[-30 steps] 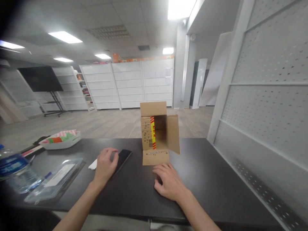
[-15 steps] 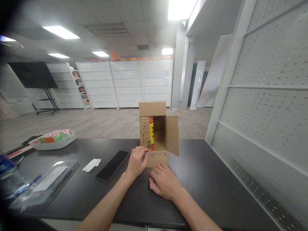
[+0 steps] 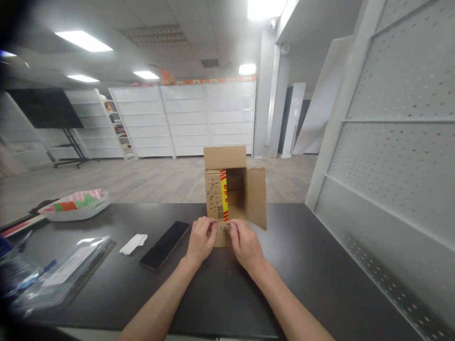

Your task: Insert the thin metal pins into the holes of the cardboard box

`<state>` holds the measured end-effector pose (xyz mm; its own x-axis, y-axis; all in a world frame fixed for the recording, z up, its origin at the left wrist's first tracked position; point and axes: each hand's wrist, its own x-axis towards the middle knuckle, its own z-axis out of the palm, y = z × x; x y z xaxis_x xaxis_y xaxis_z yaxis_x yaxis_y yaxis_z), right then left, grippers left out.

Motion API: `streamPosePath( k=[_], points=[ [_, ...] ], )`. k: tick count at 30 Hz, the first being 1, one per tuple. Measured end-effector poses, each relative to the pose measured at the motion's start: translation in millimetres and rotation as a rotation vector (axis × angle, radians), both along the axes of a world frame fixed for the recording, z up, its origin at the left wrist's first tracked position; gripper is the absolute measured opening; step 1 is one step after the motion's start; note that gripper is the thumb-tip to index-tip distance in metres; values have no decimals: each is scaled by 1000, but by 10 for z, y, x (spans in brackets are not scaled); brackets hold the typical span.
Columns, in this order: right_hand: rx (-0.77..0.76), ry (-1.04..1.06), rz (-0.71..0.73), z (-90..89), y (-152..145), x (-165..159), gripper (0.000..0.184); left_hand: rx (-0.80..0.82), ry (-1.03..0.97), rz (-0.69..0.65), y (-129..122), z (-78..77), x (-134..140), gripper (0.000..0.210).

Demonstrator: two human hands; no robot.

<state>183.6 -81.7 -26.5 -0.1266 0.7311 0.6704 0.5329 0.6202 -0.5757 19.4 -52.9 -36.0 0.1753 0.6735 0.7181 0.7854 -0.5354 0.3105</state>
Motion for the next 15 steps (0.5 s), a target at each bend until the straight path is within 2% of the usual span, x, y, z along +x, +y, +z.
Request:
streamPosePath(
  k=[6,15],
  points=[
    [5,284,-89,-127,136,15,24,-22,-81,6,51,-32,-23,14],
    [-55,343,-47,-211,138,-12,26,-33,-114,14,68,-46,-30,14]
  ],
)
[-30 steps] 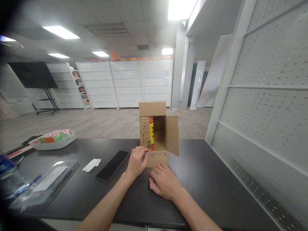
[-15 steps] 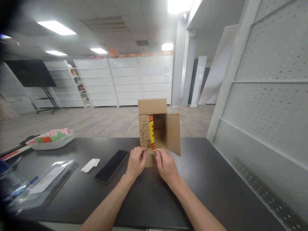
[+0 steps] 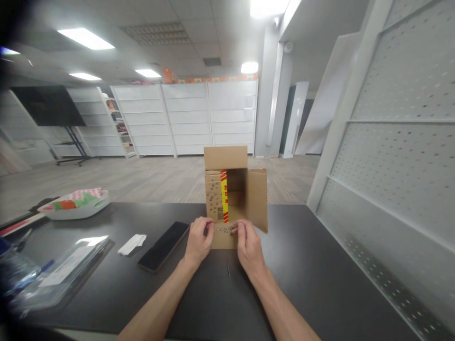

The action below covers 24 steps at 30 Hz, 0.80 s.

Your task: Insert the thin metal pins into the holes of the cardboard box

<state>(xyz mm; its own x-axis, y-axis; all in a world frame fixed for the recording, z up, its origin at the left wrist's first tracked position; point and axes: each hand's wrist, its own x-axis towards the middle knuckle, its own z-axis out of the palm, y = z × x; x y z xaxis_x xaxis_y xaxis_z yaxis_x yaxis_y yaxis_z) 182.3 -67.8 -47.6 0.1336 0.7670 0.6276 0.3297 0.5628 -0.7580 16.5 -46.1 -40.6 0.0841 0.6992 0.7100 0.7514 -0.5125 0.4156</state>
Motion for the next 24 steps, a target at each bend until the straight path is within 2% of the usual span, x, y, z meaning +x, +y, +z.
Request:
streamPosePath(
  k=[24],
  points=[
    [-61,-100,24,-91,42,12,28,-58,-4,7,-17,5,14,14]
  ],
)
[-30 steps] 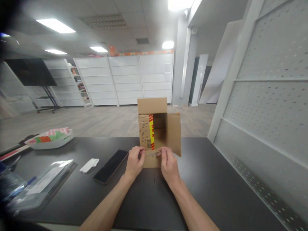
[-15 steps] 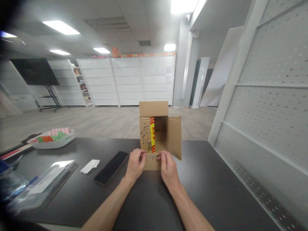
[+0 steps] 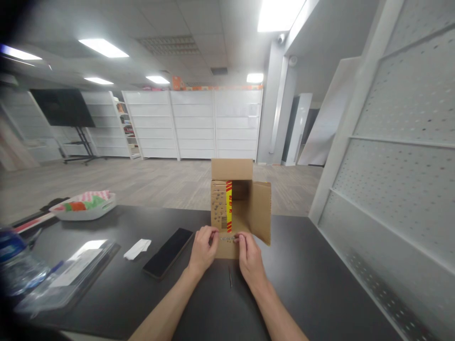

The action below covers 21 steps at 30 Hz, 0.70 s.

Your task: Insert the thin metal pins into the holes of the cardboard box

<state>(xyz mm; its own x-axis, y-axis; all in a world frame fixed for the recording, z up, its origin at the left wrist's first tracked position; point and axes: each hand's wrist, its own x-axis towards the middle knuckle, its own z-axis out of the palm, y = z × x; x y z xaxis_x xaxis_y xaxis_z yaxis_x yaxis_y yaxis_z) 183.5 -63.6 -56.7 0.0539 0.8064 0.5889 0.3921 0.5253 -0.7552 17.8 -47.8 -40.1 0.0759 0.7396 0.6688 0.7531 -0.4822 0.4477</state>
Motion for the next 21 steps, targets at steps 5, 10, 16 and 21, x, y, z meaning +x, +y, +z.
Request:
streamPosePath(
  k=[5,10,16,21],
  points=[
    [1,-27,0,-17,13,-2,27,-9,0,-7,-4,-8,0,14],
    [19,-70,-3,-25,23,1,28,-17,-2,-13,-6,-8,-3,14],
    [88,-138,-29,-8,31,-6,24,-12,1,-14,-8,-1,0,15],
    [100,-177,-58,-12,41,-12,23,-7,16,-10,-17,9,4,14]
  ],
)
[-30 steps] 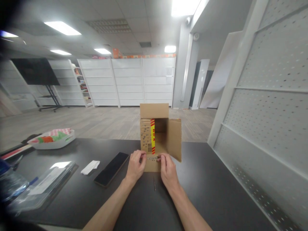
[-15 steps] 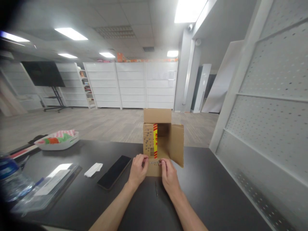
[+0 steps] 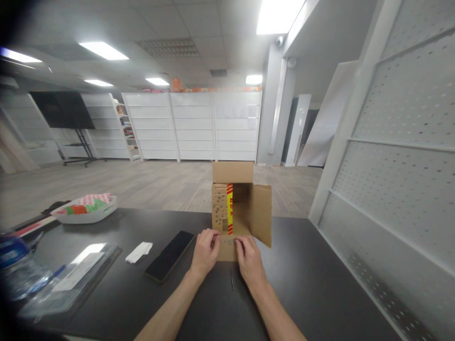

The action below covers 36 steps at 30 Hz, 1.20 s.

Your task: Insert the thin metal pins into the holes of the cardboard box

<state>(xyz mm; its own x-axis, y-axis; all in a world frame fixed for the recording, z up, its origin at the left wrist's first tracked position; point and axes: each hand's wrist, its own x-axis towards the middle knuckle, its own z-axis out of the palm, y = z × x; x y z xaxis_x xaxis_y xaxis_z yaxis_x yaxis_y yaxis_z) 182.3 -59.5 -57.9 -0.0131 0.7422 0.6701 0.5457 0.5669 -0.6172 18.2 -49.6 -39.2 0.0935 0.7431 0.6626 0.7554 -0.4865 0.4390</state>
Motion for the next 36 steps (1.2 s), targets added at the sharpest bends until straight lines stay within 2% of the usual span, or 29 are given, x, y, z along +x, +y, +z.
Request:
streamPosePath(
  k=[17,27,36],
  points=[
    [14,-106,-81,-73,36,-18,26,6,39,4,-13,-7,11,15],
    [10,-98,-80,29,-87,18,21,10,90,-12,-17,9,27,17],
    [-136,-306,104,220,-385,116,18,34,89,-9,-10,10,29,15]
  ],
)
